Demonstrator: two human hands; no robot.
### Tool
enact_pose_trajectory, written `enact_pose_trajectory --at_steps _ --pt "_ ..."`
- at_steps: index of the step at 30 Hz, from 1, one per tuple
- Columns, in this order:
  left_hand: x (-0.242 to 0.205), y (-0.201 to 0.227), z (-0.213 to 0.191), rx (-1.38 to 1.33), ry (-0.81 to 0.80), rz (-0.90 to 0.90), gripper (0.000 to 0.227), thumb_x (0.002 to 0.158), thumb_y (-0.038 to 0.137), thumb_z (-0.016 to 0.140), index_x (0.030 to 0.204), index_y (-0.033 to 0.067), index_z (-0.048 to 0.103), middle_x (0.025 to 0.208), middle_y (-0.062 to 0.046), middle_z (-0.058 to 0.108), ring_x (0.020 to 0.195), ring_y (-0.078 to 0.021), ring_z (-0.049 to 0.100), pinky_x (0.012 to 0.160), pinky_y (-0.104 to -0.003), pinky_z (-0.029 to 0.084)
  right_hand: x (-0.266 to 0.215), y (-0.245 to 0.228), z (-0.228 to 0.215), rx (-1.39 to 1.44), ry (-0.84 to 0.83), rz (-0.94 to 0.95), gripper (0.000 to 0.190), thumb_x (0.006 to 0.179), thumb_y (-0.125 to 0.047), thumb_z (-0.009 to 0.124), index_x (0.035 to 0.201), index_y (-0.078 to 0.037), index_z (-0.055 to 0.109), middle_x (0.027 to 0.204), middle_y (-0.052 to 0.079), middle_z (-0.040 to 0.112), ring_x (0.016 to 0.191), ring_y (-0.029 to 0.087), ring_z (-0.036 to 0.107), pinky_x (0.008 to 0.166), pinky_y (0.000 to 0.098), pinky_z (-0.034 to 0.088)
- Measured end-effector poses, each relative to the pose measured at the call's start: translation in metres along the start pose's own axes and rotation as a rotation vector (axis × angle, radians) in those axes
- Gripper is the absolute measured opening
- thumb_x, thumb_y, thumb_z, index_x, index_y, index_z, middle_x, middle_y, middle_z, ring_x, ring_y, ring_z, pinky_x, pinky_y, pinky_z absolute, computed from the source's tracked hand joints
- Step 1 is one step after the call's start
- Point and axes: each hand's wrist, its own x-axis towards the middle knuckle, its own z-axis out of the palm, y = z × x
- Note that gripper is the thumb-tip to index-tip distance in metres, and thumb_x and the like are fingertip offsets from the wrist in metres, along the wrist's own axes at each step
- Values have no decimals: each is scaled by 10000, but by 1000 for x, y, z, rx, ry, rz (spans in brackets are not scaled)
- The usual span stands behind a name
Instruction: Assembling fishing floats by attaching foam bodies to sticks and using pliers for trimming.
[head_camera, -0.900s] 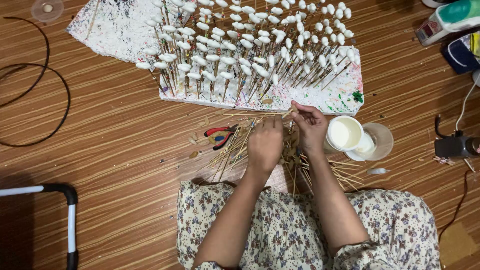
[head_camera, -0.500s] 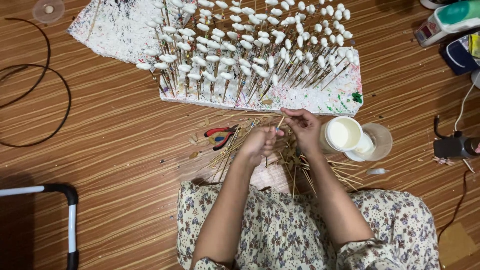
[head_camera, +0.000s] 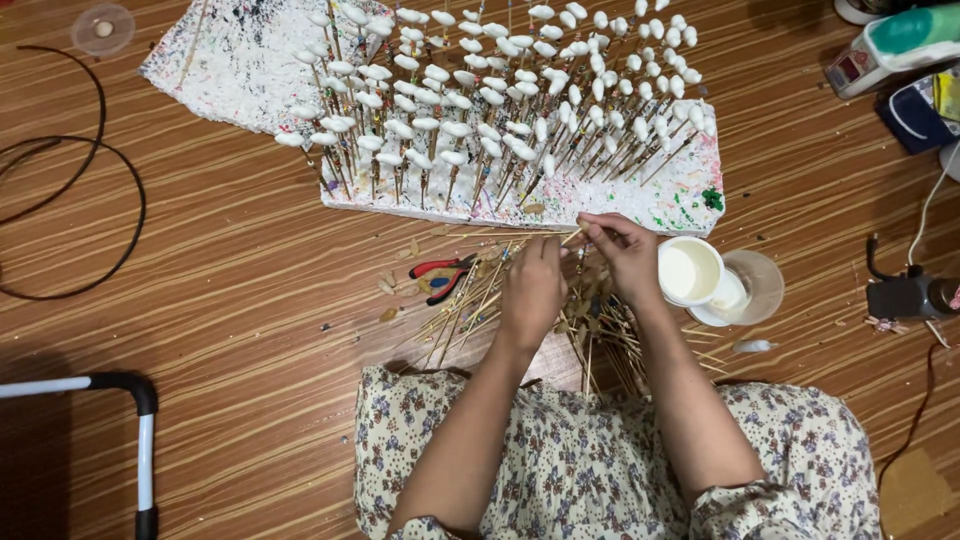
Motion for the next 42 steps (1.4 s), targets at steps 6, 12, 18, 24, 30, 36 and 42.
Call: enact_pose_trajectory --at_steps 6,12,18,24,30,36,42 --pt "-7 16 -37 -1044 -59 -450 225 998 56 575 953 79 795 578 -23 606 585 -88 489 574 -201 395 -7 15 12 -56 -2 -56 144 952 1 736 1089 10 779 900 112 689 825 159 679 794 322 569" --pt "1 -41 20 -1275 -237 -570 224 1034 78 546 1119 -34 721 637 -57 618 474 -37 504 381 -146 393 -3 38 7 -268 -42 -77 178 909 -32 783 1061 -114 827 871 60 744 845 173 708 837 317 529" --pt "4 -21 -6 -569 -77 -153 233 923 193 757 1133 93 762 1034 -133 727 1046 -379 693 936 -422 538 -17 -21 10 -144 38 100 233 939 -18 748 1165 -71 771 1060 87 759 949 145 667 917 320 532" --pt "1 -14 -3 -384 -10 -123 199 949 140 703 1124 68 764 941 -134 680 945 -386 701 834 -450 563 -10 9 -1 21 38 94 176 974 -29 726 1147 -22 759 1043 115 760 889 162 726 877 323 583" --pt "1 -41 21 -1234 -194 -580 189 931 30 704 1091 -65 739 845 -130 736 694 -125 717 579 -173 569 -14 16 4 -42 -12 32 166 972 -28 723 1132 -11 767 1045 140 746 859 186 727 839 336 583" --pt "8 -28 -5 -1142 -226 -430 302 893 38 767 1194 21 751 965 -105 763 866 -108 698 728 -213 580 -13 -8 5 -41 -16 41 199 962 -28 730 1160 -16 753 1041 104 732 910 164 701 888 326 562" --pt "8 -51 1 -860 -175 -341 255 925 53 720 1177 64 759 985 -147 786 870 -202 765 778 -316 601 4 -10 -21 -156 61 -98 153 1009 -21 689 1143 -25 763 1021 118 714 935 209 694 915 352 549"
